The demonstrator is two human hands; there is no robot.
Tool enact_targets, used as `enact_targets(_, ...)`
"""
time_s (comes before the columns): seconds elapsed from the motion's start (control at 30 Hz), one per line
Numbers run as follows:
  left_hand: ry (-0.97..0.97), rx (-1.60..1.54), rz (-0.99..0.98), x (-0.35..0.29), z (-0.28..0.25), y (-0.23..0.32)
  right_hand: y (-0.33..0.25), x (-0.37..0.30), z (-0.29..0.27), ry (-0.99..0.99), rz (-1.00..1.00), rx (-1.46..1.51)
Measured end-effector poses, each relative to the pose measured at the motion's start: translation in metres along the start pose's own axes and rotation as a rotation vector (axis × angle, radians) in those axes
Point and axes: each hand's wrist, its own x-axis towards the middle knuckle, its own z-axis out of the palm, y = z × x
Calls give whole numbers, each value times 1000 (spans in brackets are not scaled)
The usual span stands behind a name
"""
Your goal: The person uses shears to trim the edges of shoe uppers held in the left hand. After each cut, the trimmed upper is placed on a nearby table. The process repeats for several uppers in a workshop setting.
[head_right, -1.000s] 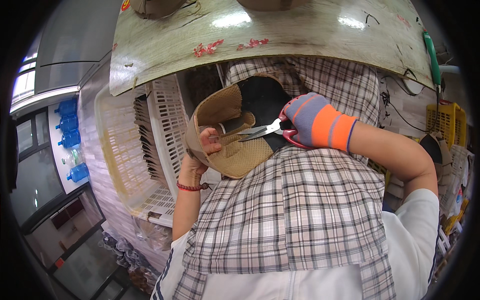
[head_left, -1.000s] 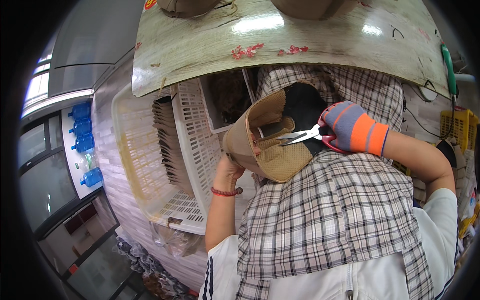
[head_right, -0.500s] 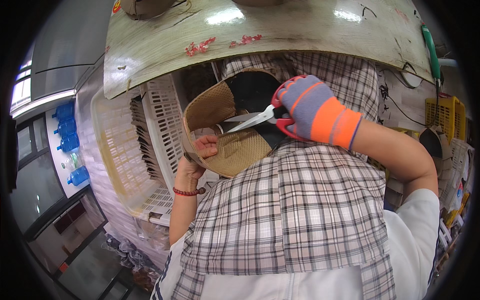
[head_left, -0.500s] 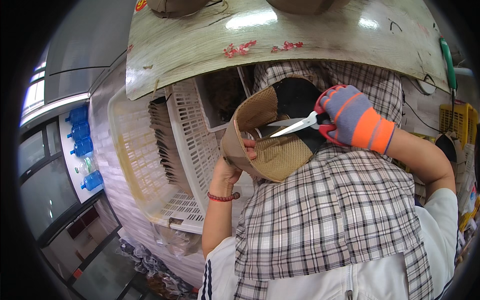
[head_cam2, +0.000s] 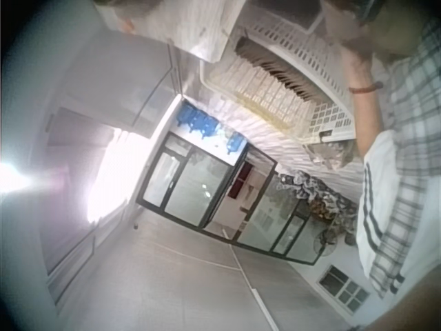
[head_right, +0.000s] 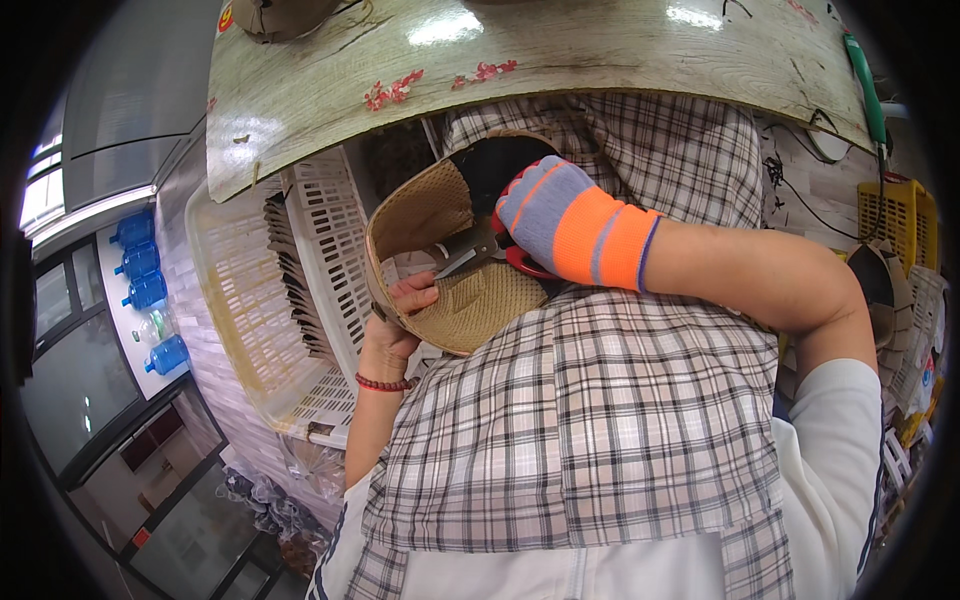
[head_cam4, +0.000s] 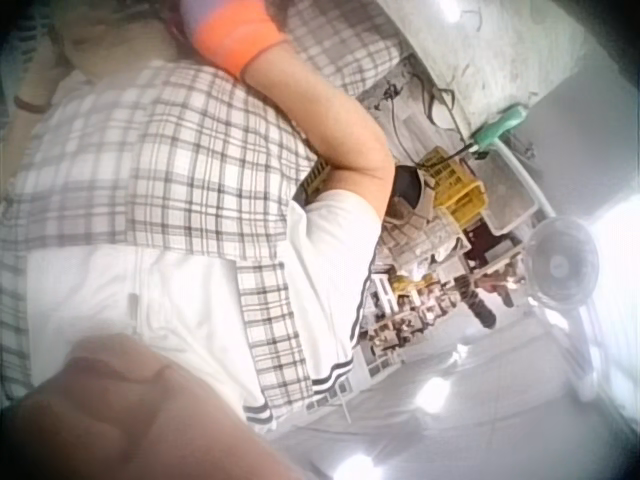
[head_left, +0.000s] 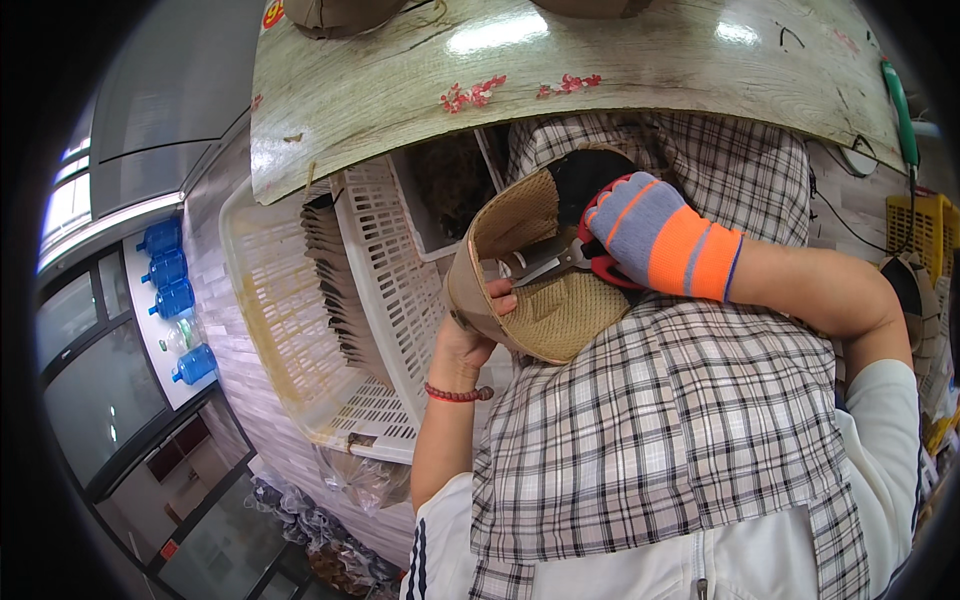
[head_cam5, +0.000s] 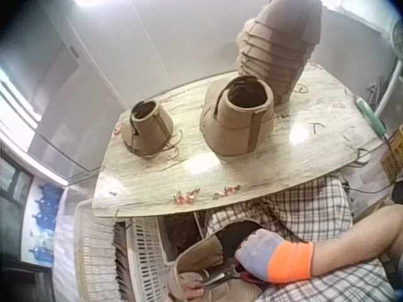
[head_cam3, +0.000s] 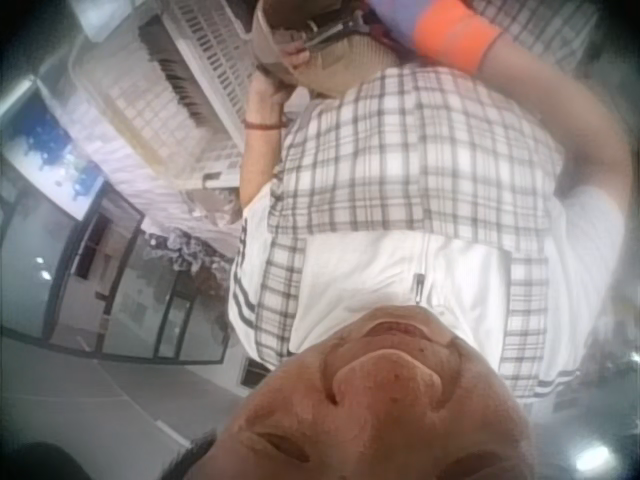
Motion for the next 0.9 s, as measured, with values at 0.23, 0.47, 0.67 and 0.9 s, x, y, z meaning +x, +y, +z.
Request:
enact_targets(0.23, 68, -72, -24, -5, 21, 7, 37, -24, -7, -211, 307, 199)
enact_targets(0.47, 32, -82, 11, -3, 21, 2, 51, -41, -10, -29, 106, 230)
enact_targets(0.67, 38, -97, 69, -2, 20, -2, 41, -27, -3, -193, 125, 270)
enact_targets(0.9, 47, -61, 39, -6, 29, 1, 36, -20, -17, -459, 248, 222)
